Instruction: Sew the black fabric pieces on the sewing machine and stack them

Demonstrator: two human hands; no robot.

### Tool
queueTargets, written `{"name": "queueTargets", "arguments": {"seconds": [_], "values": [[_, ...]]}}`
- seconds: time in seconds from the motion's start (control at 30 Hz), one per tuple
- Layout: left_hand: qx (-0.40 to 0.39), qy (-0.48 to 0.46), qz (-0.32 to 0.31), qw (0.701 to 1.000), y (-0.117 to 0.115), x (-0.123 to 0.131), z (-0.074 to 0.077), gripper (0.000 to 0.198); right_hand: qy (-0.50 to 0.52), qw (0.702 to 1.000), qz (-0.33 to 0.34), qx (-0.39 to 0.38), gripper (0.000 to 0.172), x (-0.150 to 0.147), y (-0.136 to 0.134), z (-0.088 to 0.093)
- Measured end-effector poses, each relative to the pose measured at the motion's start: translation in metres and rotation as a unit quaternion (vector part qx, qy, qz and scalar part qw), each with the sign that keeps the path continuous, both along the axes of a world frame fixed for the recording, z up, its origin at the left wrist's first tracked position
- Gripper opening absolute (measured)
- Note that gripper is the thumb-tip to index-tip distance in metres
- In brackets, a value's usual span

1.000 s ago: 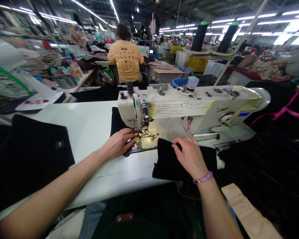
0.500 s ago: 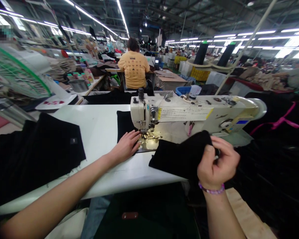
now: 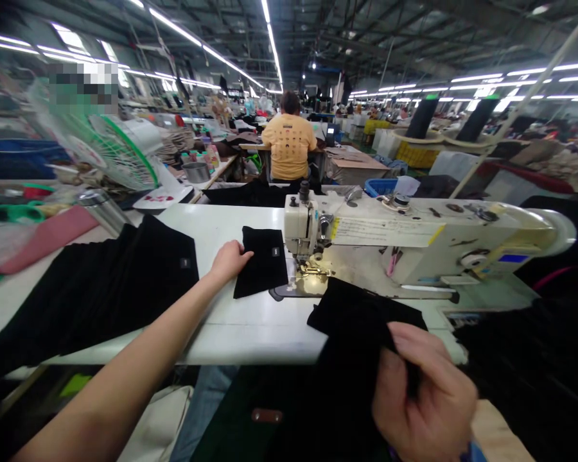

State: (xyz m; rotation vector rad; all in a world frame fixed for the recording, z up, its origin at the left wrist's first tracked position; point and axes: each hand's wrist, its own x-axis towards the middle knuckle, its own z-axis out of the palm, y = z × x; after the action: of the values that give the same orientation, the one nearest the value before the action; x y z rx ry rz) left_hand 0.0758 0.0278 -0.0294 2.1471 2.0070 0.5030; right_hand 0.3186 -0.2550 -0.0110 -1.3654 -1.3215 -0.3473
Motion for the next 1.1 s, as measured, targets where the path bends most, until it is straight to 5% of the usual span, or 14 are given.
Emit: {"name": "queueTargets", "arguments": {"seconds": [0.07,0.17,0.27,0.33,0.4,0.47,0.57,0.63,0.67,0.73,0.83,0.93,1.1], "values": [[0.0,-0.022,0.004,1.0,0.001,-0.006,0.008,0.014,-0.02,1.0,0.014,-0.017,0.006,-0.014,0.009,-0.005],[0.024,-0.038,0.029,0.999,-0.007,-0.03,0.04,0.016,0.005,0.997,0.021,-0.068,0.013,-0.031,0.019,-0.008],[0.104,-0.025,0.095,0.99,-0.019,-0.056,0.075,0.038,0.067,0.99,0.047,-0.112,0.011,-0.042,0.032,-0.008],[0.193,-0.023,0.084,0.977,-0.029,-0.062,0.089,0.059,0.114,0.984,0.067,-0.12,0.01,-0.047,0.042,-0.007],[0.19,-0.11,-0.014,0.975,-0.044,-0.057,0.091,0.061,0.166,0.975,0.088,-0.117,0.011,-0.051,0.051,-0.006],[0.042,-0.244,-0.197,0.949,-0.065,-0.045,0.085,0.058,0.23,0.962,0.106,-0.102,0.012,-0.055,0.057,-0.004],[-0.242,-0.327,-0.437,0.802,-0.103,-0.028,0.07,0.082,0.352,0.922,0.14,-0.081,0.021,-0.058,0.06,-0.001],[-0.313,-0.344,-0.492,0.736,-0.13,-0.018,0.058,0.101,0.433,0.882,0.171,-0.067,0.028,-0.057,0.06,0.001],[-0.319,-0.347,-0.5,0.726,-0.142,-0.014,0.053,0.106,0.47,0.86,0.19,-0.061,0.029,-0.056,0.059,0.001],[-0.257,-0.347,-0.484,0.761,-0.163,-0.004,0.04,0.098,0.529,0.814,0.237,-0.043,0.021,-0.052,0.059,0.0],[-0.046,-0.332,-0.445,0.83,-0.18,0.007,0.023,0.058,0.579,0.755,0.307,-0.005,0.007,-0.046,0.061,-0.003],[0.142,-0.279,-0.443,0.84,-0.184,0.007,0.016,0.073,0.61,0.743,0.274,-0.014,0.009,-0.045,0.061,-0.002],[0.303,-0.158,-0.378,0.861,-0.187,-0.006,0.021,0.074,0.68,0.662,0.29,-0.124,0.056,-0.057,0.049,0.016]]}}
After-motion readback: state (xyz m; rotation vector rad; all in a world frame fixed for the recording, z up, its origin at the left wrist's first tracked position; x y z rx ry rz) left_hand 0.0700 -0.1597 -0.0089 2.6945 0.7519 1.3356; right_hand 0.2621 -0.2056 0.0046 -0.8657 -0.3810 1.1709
